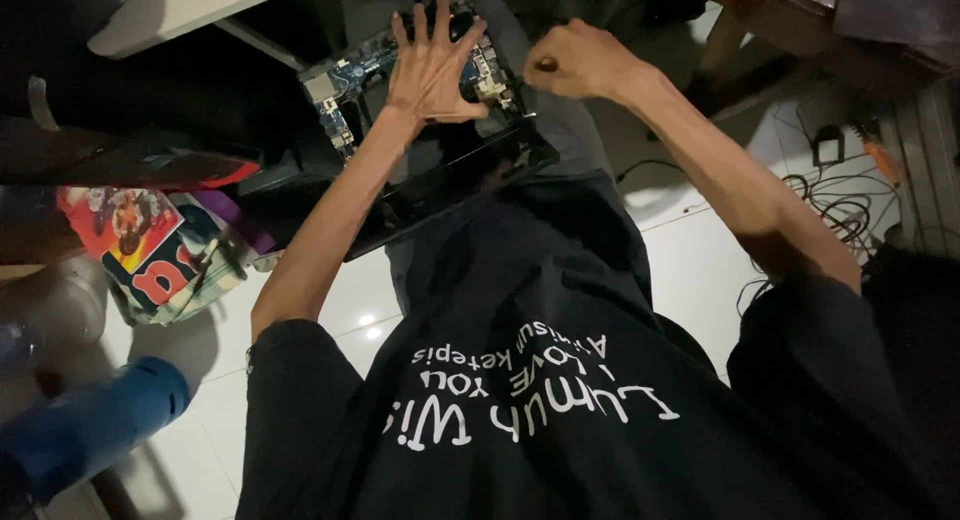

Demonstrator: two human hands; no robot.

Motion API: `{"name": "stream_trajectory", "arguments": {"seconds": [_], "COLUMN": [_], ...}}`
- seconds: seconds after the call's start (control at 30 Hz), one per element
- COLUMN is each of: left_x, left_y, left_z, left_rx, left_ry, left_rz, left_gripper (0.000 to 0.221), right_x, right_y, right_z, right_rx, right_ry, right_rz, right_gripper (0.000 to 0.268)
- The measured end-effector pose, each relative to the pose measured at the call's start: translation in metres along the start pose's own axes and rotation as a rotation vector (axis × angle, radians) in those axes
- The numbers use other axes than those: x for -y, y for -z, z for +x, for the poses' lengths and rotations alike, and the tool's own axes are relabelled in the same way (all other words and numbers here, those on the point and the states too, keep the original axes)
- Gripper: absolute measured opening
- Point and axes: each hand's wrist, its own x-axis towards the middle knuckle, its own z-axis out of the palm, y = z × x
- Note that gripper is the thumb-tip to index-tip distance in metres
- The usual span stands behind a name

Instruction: Installing a motherboard into a laptop chassis and connecting internal ribbon cables.

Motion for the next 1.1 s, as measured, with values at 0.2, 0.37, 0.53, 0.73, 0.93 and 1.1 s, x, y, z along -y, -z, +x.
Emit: {"name": "stream_trajectory", "arguments": {"seconds": [0.2, 0.37, 0.53, 0.73, 0.93, 1.1], "left_x": [-0.001, -0.003, -0.002, -0.003, -0.002, -0.001], "left_y": [0.007, 0.01, 0.008, 0.011, 0.012, 0.006], "left_z": [-0.003, -0.003, -0.003, -0.004, -0.005, -0.004], "left_rx": [-0.063, -0.034, -0.024, -0.027, -0.059, -0.109], "left_ry": [-0.001, 0.021, 0.037, 0.029, 0.028, 0.013], "left_rz": [-0.023, 0.002, 0.01, -0.046, 0.018, -0.005], "left_gripper": [0.11, 0.112, 0.108, 0.112, 0.114, 0.106], "right_x": [0.01, 0.021, 0.008, 0.015, 0.004, 0.011], "right_y": [-0.009, -0.012, -0.033, -0.028, -0.044, -0.045], "right_z": [-0.029, -0.03, -0.016, -0.009, -0.008, -0.017], "right_rx": [-0.172, -0.235, -0.174, -0.147, -0.252, -0.369], "right_ry": [0.101, 0.045, 0.045, 0.272, 0.324, 0.358], "right_rz": [-0.374, -0.086, 0.177, 0.015, -0.294, -0.347], "right_gripper": [0.017, 0.015, 0.021, 0.022, 0.011, 0.023]}}
